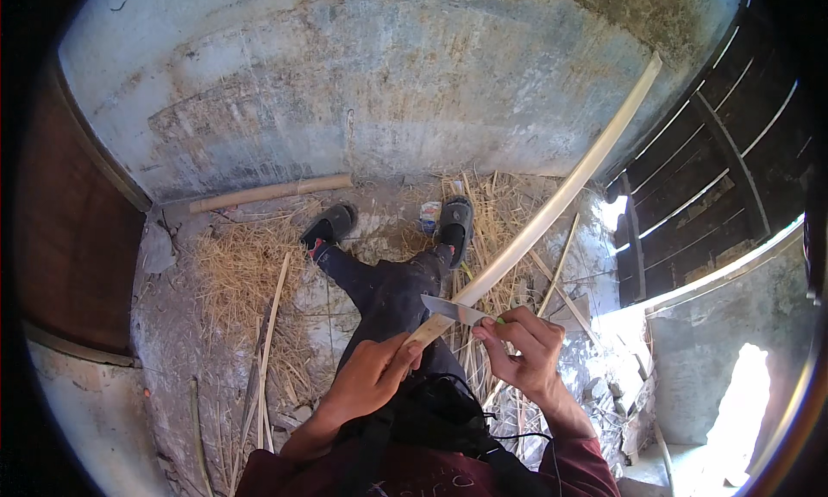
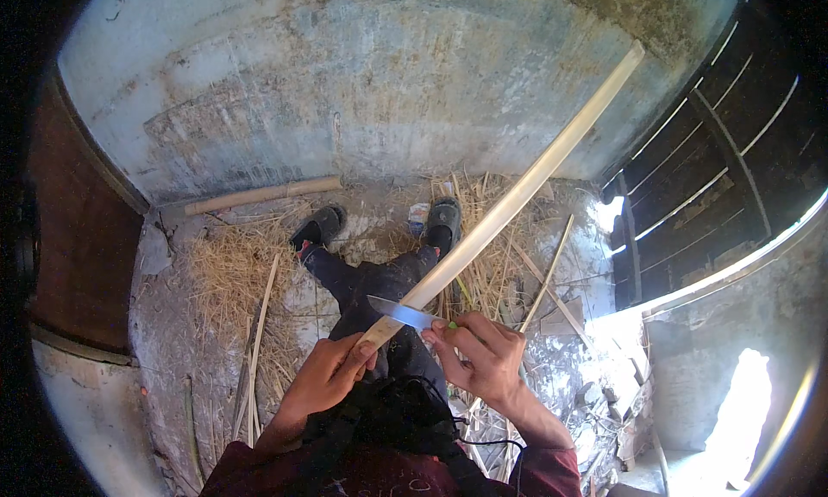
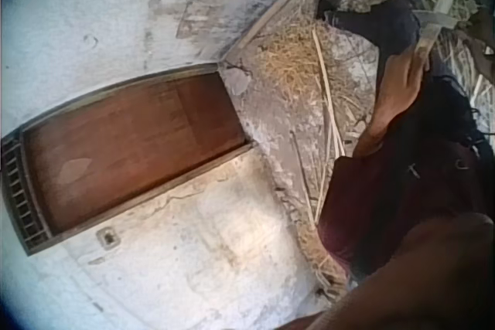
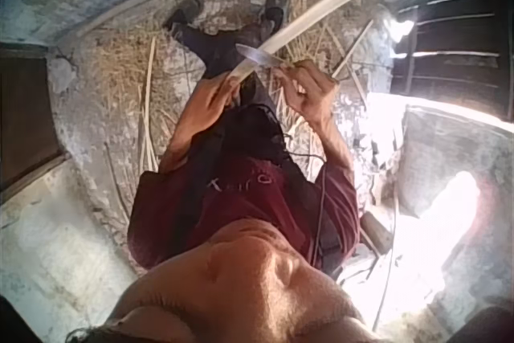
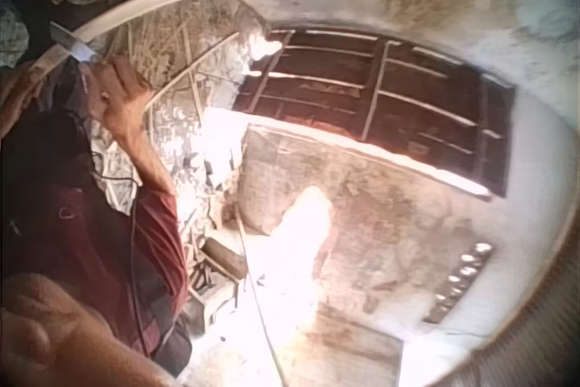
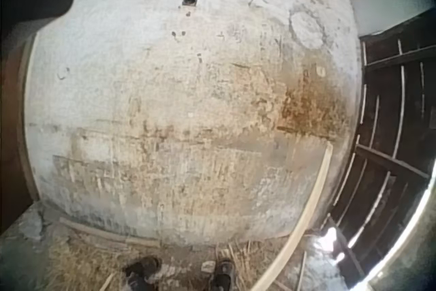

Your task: The person sits on a floor and uses a knife to shave thin strips from a length of bamboo, repeatedly running the blade along the wood to remove shavings and smooth the surface.

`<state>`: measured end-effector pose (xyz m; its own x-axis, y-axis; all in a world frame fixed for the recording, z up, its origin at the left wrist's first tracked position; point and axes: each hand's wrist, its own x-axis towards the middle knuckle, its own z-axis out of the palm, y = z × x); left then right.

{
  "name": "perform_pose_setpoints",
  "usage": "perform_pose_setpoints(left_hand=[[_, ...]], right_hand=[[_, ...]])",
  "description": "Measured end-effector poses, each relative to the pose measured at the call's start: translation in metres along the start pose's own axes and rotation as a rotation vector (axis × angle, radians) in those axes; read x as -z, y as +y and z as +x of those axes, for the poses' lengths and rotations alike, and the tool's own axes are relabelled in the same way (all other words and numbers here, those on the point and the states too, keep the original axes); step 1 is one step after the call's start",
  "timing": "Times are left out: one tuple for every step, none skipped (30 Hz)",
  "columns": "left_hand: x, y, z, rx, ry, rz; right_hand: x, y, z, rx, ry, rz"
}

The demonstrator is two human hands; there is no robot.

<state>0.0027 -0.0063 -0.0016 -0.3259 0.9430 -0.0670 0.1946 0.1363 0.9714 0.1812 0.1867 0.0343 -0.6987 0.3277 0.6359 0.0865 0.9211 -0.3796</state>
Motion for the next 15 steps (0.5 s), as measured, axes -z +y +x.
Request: perform_pose_setpoints(left_hand=[[0.0005,0.0,0.0,0.006,-0.003,0.009],[0.0007,-0.0003,-0.0002,0.007,-0.001,0.006],[0.0007,-0.0007,-0.0003,0.007,0.001,0.004],[0.0007,-0.0007,-0.0006,0.008,0.003,0.001],[0.001,-0.0009,-0.0009,0.006,0.002,0.006],[0.0014,-0.0014,-0.0013,0.005,0.001,0.011],[0.0016,-0.0018,-0.0015,0.004,-0.002,0.016],[0.0016,-0.0027,-0.0013,0.004,-0.004,0.013],[0.0014,-0.0039,-0.0008,0.005,-0.006,0.011],[0.0013,-0.0047,-0.0007,0.006,-0.007,0.009],[0.0013,-0.0046,-0.0009,0.007,-0.007,0.009],[0.0013,-0.0041,-0.0012,0.008,-0.007,0.008],[0.0012,-0.0039,-0.0012,0.009,-0.008,0.007],[0.0012,-0.0041,-0.0011,0.009,-0.01,0.003],[0.0011,-0.0045,-0.0009,0.009,-0.013,-0.001]], right_hand=[[-0.0003,0.0009,-0.0003,0.003,-0.002,-0.008],[-0.0008,0.0016,-0.0005,0.006,-0.004,-0.015],[-0.0015,0.0021,-0.0007,0.009,0.0,-0.016],[-0.0018,0.0023,-0.0006,0.013,0.004,-0.018],[-0.002,0.0025,-0.0005,0.016,0.008,-0.019],[-0.0019,0.003,-0.0002,0.026,0.006,-0.022],[-0.0013,0.0037,-0.0001,0.034,0.004,-0.026],[-0.0007,0.0041,-0.0001,0.043,0.002,-0.031],[-0.0002,0.0043,-0.0004,0.043,0.0,-0.035],[-0.0002,0.0046,-0.0006,0.045,-0.002,-0.038],[-0.0003,0.0048,-0.0007,0.047,-0.004,-0.041],[-0.0005,0.0048,-0.0006,0.049,-0.002,-0.042],[-0.0004,0.0047,-0.0003,0.051,0.001,-0.045],[-0.0004,0.0044,0.0,0.053,0.003,-0.047],[-0.0004,0.0036,0.0002,0.044,0.006,-0.043]])
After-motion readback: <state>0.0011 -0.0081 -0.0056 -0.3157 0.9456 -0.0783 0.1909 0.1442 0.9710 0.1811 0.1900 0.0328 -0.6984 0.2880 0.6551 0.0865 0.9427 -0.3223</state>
